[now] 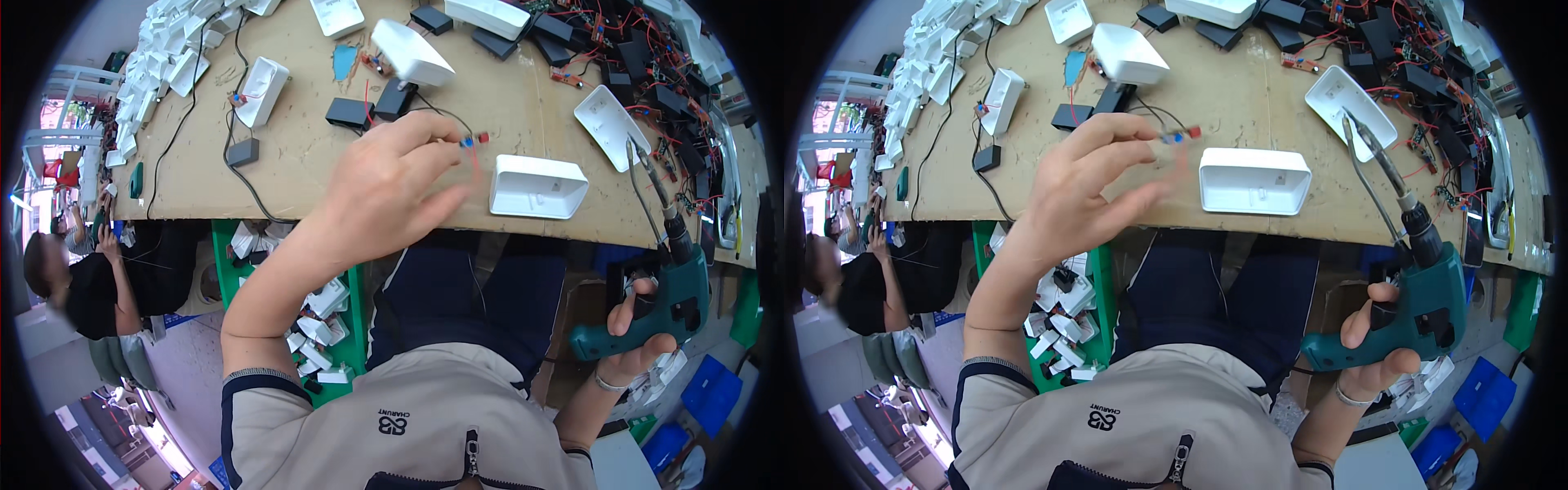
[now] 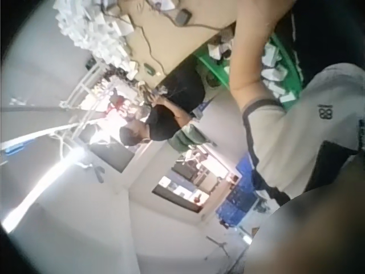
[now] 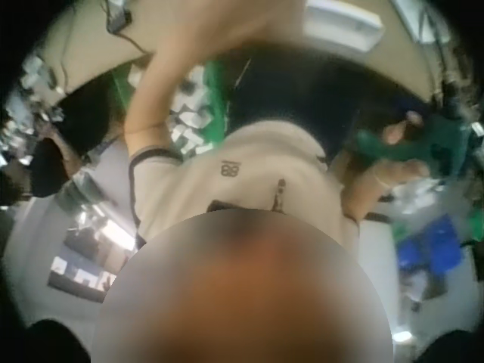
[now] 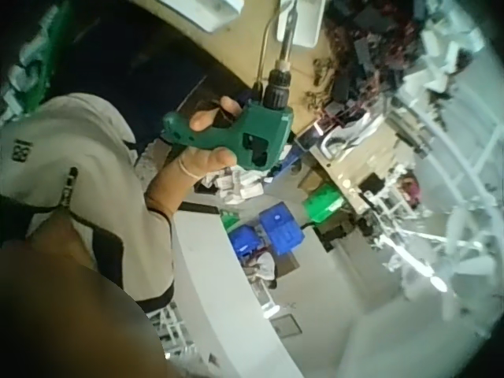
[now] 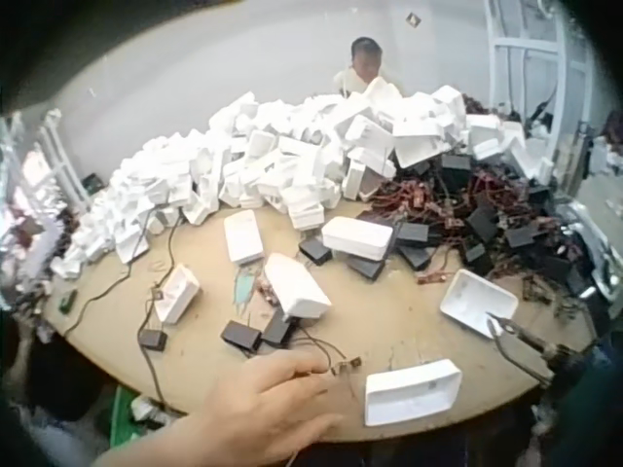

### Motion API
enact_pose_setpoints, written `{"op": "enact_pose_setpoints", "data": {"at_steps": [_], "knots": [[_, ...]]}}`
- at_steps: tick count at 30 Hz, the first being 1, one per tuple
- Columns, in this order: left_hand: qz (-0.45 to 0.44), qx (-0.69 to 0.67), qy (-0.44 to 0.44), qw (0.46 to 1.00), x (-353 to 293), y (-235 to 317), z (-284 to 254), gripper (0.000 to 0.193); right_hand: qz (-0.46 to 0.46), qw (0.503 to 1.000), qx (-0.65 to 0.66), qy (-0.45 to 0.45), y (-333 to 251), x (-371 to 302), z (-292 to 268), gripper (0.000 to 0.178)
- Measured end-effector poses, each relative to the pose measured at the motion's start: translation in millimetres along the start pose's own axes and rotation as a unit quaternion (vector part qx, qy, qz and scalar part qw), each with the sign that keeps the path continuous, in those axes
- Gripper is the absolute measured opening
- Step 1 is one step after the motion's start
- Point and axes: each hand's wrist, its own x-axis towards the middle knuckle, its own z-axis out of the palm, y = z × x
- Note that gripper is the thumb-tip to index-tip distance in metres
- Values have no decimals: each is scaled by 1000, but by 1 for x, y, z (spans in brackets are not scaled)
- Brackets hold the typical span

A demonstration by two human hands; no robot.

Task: Assembling electronic components by connecting wires to plastic housings using a specialized handheld tool.

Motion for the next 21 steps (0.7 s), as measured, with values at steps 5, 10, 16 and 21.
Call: {"op": "enact_pose_setpoints", "data": {"at_steps": [5,10,16,21], "knots": [[32,49,-45,997,8,-19,-13,28,-3,1000,3,-14,0,4,3,79],[134,145,-121,973,13,-11,-2,24,-5,999,32,19,3,2,10,84],[161,147,-94,971,6,-15,32,16,18,992,123,-31,19,11,26,84],[200,95,-20,975,0,-26,27,13,35,981,188,-36,34,27,39,81]]}}
